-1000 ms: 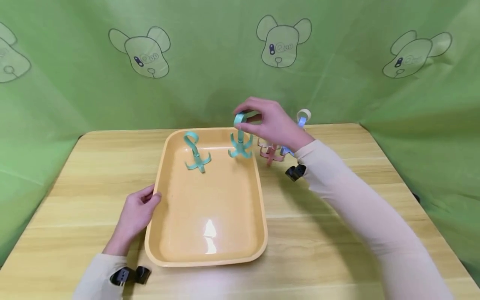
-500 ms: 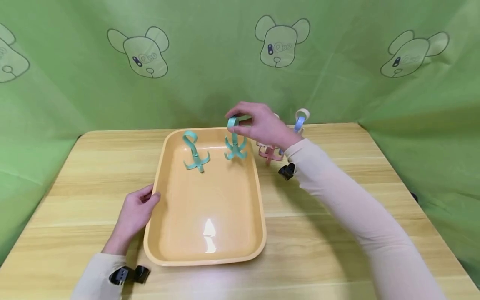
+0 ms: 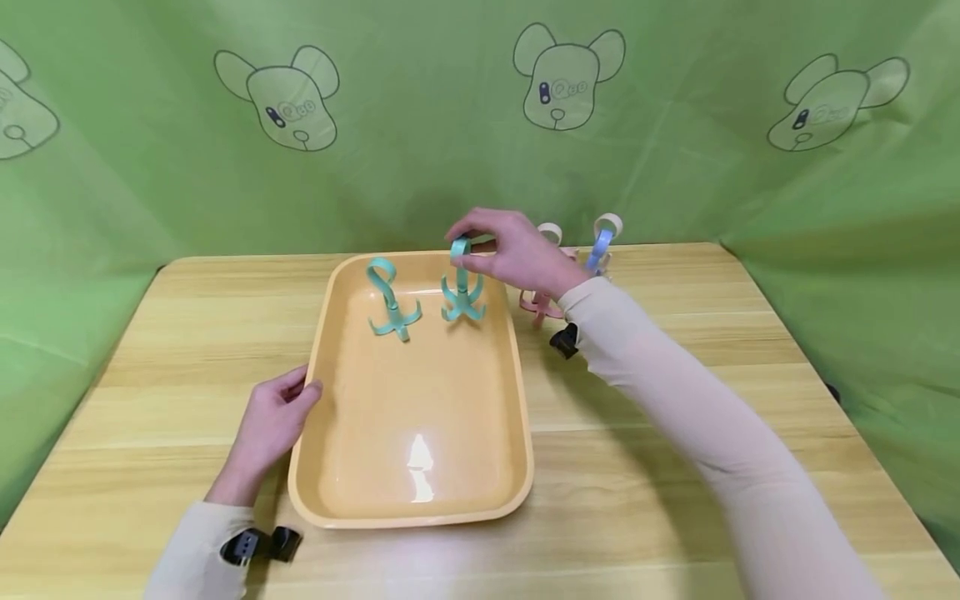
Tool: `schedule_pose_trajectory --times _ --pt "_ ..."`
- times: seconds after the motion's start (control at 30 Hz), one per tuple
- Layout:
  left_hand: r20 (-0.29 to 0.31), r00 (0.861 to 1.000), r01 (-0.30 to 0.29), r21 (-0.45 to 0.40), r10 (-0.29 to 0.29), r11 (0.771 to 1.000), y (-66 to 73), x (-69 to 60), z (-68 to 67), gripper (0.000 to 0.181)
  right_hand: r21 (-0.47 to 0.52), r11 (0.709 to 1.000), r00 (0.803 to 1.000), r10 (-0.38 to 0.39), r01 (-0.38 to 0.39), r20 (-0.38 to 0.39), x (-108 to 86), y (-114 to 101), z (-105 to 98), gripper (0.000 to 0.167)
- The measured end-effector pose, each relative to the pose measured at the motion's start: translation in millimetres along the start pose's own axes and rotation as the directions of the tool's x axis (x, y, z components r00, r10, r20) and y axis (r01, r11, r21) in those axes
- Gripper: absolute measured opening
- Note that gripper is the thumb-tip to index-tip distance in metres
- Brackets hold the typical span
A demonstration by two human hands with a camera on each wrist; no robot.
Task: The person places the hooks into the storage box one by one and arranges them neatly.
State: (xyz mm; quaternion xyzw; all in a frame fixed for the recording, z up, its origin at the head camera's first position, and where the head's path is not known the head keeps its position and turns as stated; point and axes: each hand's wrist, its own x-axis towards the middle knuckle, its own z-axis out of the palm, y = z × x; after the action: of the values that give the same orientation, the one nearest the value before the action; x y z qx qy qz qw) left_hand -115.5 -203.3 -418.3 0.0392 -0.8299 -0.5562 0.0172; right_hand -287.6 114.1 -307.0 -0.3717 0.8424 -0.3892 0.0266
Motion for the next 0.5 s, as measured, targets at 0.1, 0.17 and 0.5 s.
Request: schedule_pose_trajectory --times 0.1,0.17,0.5 --pt "-0.004 1.0 -0.007 0.008 0.007 1.0 0.4 1.3 0.1 0.038 -0.005 1.0 1.0 0.014 -0.014 0.0 0.5 2 1 0.031" --pt "-0.005 1.0 -0.011 0.016 0.011 1.0 0.7 2.1 0.1 0.038 -0.007 1.0 1.0 0.016 -0.016 0.0 0.0 4 2 0.031" --pt "-0.004 1.0 0.001 0.027 -0.001 1.0 0.1 3.7 -0.1 0.039 -0.019 1.0 1.0 0.0 0.001 0.022 -3.5 11 9 0.029"
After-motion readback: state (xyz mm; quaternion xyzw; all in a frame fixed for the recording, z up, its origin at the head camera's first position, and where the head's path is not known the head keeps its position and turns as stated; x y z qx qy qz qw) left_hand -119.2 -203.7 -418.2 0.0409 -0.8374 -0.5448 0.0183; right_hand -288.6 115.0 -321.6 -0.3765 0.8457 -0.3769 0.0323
